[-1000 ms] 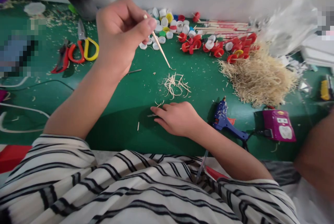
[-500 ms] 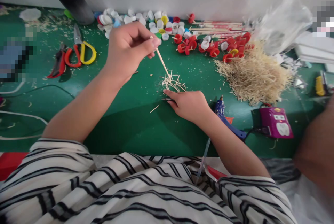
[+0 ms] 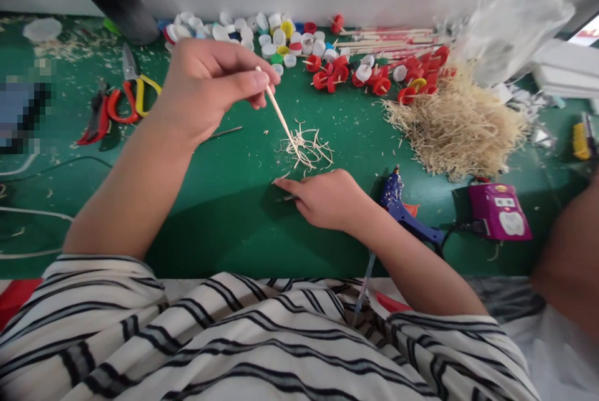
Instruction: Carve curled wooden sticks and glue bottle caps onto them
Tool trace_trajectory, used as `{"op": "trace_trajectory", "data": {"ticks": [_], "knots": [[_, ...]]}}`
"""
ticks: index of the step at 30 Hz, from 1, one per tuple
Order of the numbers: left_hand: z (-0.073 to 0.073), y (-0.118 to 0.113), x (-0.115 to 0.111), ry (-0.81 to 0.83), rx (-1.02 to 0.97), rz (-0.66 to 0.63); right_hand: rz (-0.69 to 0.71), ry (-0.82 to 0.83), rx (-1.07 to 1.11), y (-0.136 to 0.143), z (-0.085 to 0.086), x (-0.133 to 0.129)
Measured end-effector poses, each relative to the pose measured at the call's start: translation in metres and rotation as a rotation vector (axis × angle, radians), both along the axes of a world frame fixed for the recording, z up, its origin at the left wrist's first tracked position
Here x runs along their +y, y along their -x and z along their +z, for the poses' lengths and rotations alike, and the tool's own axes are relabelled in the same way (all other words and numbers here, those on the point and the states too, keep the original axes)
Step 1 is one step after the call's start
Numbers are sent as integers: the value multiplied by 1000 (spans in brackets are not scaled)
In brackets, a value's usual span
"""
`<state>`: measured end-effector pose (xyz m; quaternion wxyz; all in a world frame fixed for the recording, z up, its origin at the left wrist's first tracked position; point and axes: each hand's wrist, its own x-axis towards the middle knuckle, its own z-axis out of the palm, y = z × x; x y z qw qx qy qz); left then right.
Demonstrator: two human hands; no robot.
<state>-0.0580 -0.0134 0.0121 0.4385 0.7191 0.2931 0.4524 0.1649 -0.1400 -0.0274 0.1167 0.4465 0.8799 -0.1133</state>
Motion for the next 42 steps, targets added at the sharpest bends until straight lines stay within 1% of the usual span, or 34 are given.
{"op": "trace_trajectory", "data": {"ticks": [2,4,6,9,11,13,15,18,20,22,24,27,30,33,35,38,42], "knots": [[-3,-5,-2,17,80,-19,-139,-82,-68,-3,-3,5],[-7,-9,-4,18,171,-26,-258,-131,-83,-11,-3,11],[-11,-11,-4,5,228,-30,-332,-152,-50,-19,-1,16],[-15,-10,-4,-4,275,-54,-380,-160,45,-28,2,18],[-17,-9,-3,-14,310,-91,-341,-135,128,-30,2,17],[-17,-7,-4,-32,340,-128,-231,-93,230,-31,0,15],[-14,-7,-6,-49,361,-149,-96,-104,338,-31,-4,14],[-7,-7,-12,-79,389,-167,42,-281,447,-32,-11,14],[-3,-8,-16,-98,412,-188,61,-403,464,-34,-14,14],[-2,-9,-19,-114,435,-214,20,-458,452,-37,-16,15],[-4,-10,-20,-126,448,-226,-53,-464,425,-39,-16,15],[-9,-12,-19,-139,437,-198,-156,-457,343,-36,-17,16],[-14,-13,-16,-138,427,-164,-246,-427,208,-25,-20,16],[-19,-14,-11,-92,421,-137,-326,-342,45,-12,-22,16],[-23,-15,-8,-45,406,-126,-357,-288,-20,-7,-22,15],[-28,-17,-3,4,377,-122,-370,-231,-56,-4,-19,15],[-30,-18,-2,26,367,-127,-366,-163,-97,-5,-14,14]]}}
